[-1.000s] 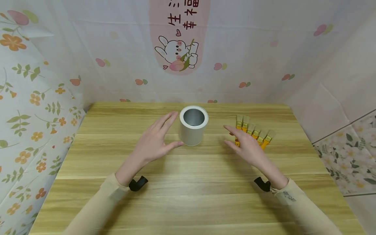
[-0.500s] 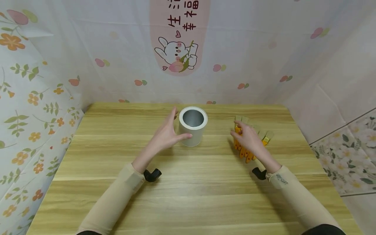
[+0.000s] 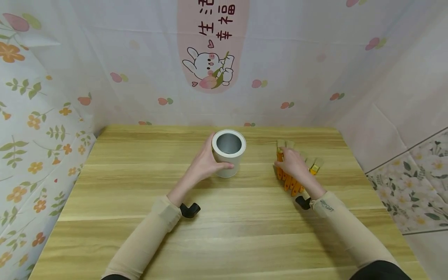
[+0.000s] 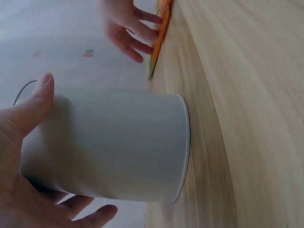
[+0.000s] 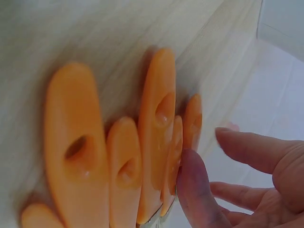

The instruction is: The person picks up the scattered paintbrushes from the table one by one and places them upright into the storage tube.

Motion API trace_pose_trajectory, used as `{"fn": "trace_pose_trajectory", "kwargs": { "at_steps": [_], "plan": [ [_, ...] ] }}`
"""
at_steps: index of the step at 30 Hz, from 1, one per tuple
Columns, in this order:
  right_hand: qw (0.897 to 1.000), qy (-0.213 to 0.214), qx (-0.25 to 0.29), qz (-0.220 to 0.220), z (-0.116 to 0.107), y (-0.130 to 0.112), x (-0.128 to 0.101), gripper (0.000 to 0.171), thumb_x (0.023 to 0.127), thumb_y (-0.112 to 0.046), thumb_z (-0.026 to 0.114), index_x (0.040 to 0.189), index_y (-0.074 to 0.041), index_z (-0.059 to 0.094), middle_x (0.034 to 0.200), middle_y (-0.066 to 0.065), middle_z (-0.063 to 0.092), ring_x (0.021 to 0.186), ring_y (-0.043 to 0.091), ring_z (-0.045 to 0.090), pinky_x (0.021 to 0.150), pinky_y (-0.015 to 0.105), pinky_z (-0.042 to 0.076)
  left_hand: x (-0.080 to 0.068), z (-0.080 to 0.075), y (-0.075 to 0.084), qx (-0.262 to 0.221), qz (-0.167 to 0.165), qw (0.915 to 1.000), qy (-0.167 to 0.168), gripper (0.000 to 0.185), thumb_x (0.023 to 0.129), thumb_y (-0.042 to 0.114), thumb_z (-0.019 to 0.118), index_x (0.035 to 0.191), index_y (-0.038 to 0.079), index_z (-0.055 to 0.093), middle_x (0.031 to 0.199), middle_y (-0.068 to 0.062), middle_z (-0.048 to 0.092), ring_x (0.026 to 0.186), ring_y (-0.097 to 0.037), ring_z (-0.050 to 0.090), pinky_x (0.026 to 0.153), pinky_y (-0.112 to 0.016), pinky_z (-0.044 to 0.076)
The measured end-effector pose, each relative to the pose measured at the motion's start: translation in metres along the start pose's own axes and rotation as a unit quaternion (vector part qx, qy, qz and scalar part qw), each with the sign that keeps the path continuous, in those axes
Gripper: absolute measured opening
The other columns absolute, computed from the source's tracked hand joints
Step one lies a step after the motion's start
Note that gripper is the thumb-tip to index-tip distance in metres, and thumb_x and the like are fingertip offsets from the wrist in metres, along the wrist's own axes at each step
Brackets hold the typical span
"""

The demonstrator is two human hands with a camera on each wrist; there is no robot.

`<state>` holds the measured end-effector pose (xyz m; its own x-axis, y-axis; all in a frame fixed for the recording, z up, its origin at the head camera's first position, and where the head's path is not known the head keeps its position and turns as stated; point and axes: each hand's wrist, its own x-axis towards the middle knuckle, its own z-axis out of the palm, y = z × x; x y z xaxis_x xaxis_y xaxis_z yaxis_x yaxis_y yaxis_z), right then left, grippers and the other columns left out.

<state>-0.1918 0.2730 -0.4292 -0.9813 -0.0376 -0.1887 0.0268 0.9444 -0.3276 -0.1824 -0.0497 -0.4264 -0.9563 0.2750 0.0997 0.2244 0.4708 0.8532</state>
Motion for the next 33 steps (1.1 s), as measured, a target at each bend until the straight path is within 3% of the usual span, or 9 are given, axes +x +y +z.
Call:
{"fn": "trace_pose_trajectory", "kwargs": {
  "at_steps": [5,11,15,17,24,29,33],
  "plan": [
    [1.000,0.001,-0.007,0.001,0.005,-0.004,0.004,0.077,0.091,-0.011,0.077,0.154,0.006,0.037,0.145,0.039,0.047,0.118,0.053,0.058,0.102,0.067,0.047,-0.001,0.002,-0.002,-0.016,0.005,0.9998,0.006,0.114,0.071,0.034,0.095,0.159,0.021,0.025,0.149,-0.007,0.048,0.136,-0.031,0.053,0.113,-0.057,0.044],
    [1.000,-0.014,-0.003,0.006,0.007,-0.006,0.008,0.083,0.090,-0.010,0.077,0.157,0.008,0.030,0.151,0.037,0.044,0.138,0.056,0.042,0.109,0.068,0.042,-0.003,0.004,-0.003,-0.007,0.005,0.9999,0.012,0.113,0.070,0.038,0.095,0.159,0.024,0.026,0.148,-0.005,0.050,0.134,-0.030,0.055,0.110,-0.057,0.046],
    [0.999,-0.037,-0.004,0.014,0.005,-0.006,0.011,0.087,0.091,-0.013,0.075,0.159,0.007,0.024,0.146,0.035,0.050,0.137,0.054,0.045,0.109,0.066,0.043,-0.004,0.004,-0.004,-0.001,0.011,0.9999,0.009,0.112,0.070,0.040,0.095,0.158,0.025,0.027,0.146,-0.004,0.051,0.133,-0.029,0.056,0.109,-0.056,0.048],
    [0.998,-0.053,0.002,0.016,0.002,-0.007,0.012,0.089,0.091,-0.014,0.074,0.160,0.007,0.021,0.139,0.034,0.055,0.128,0.051,0.053,0.103,0.062,0.048,-0.005,0.004,-0.005,-0.002,0.016,0.9999,0.006,0.110,0.070,0.040,0.095,0.157,0.024,0.028,0.145,-0.004,0.052,0.133,-0.029,0.056,0.109,-0.056,0.048],
    [0.990,-0.093,0.106,0.012,-0.018,-0.012,0.003,0.092,0.094,-0.007,0.071,0.160,0.009,0.010,0.127,0.033,0.055,0.088,0.032,0.067,0.074,0.040,0.058,-0.007,0.003,-0.004,-0.001,0.023,0.9997,-0.003,0.106,0.071,0.040,0.094,0.155,0.026,0.031,0.144,-0.002,0.053,0.131,-0.028,0.057,0.108,-0.055,0.049],
    [0.975,-0.059,0.212,-0.019,-0.035,-0.018,-0.009,0.082,0.098,-0.001,0.062,0.159,0.008,0.009,0.115,0.026,0.047,0.086,0.032,0.065,0.074,0.046,0.064,-0.009,0.002,-0.004,0.002,0.030,0.9995,-0.004,0.106,0.071,0.040,0.094,0.154,0.024,0.032,0.144,-0.002,0.053,0.131,-0.028,0.057,0.108,-0.055,0.048],
    [0.961,-0.024,0.271,-0.055,-0.048,-0.023,-0.019,0.068,0.102,-0.003,0.057,0.156,0.005,0.017,0.110,0.018,0.043,0.091,0.025,0.060,0.071,0.042,0.065,-0.010,0.002,-0.005,0.007,0.035,0.9993,-0.008,0.105,0.071,0.042,0.094,0.154,0.024,0.033,0.144,0.000,0.052,0.131,-0.027,0.056,0.109,-0.055,0.048]
  ]
}}
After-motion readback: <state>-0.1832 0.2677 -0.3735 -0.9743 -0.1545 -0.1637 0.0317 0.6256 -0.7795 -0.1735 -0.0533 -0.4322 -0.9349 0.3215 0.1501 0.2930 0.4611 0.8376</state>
